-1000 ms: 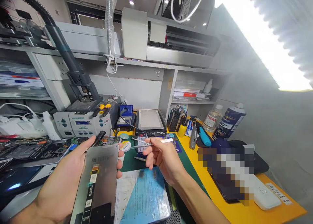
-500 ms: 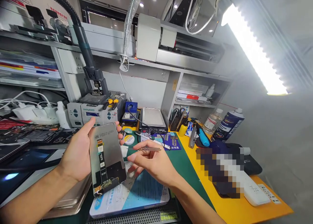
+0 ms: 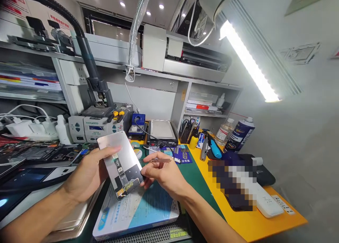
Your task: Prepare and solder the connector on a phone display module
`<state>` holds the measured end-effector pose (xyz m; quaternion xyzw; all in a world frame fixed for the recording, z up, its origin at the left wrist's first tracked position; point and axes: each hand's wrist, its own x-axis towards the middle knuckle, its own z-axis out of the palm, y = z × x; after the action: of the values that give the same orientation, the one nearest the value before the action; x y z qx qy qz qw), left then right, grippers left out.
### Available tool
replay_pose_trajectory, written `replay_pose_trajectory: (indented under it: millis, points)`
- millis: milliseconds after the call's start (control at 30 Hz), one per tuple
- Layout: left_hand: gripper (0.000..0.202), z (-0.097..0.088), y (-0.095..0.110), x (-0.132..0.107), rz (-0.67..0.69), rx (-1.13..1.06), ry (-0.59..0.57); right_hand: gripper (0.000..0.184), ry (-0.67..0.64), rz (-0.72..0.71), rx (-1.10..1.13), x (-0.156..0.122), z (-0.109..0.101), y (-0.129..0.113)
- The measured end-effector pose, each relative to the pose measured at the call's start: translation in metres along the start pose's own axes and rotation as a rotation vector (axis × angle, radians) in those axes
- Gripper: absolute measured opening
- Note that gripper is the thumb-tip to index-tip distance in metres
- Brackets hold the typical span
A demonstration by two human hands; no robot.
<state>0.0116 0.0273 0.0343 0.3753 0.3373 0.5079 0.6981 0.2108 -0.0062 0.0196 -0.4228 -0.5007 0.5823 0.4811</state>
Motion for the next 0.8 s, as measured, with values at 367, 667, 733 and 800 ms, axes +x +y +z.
replay_pose_trajectory:
  millis: [367, 667, 733, 800]
  points:
    - [0.02, -0.006, -0.008, 0.004, 0.008, 0.187, -0.022, 0.044, 0.022, -0.118, -0.021, 0.009, -0.013, 0.003]
    - [0.032, 0.001, 0.001, -0.004, 0.048, 0.198, -0.224, 0.042, -0.088, -0.089, 0.044, 0.009, -0.018, 0.004]
    - [0.033, 0.002, 0.002, -0.006, 0.05, 0.257, -0.243, 0.04, -0.077, -0.075, 0.071, 0.011, -0.018, 0.007]
    - [0.034, 0.001, 0.002, -0.006, 0.025, 0.329, -0.28, 0.04, -0.049, -0.072, 0.091, 0.012, -0.016, 0.008]
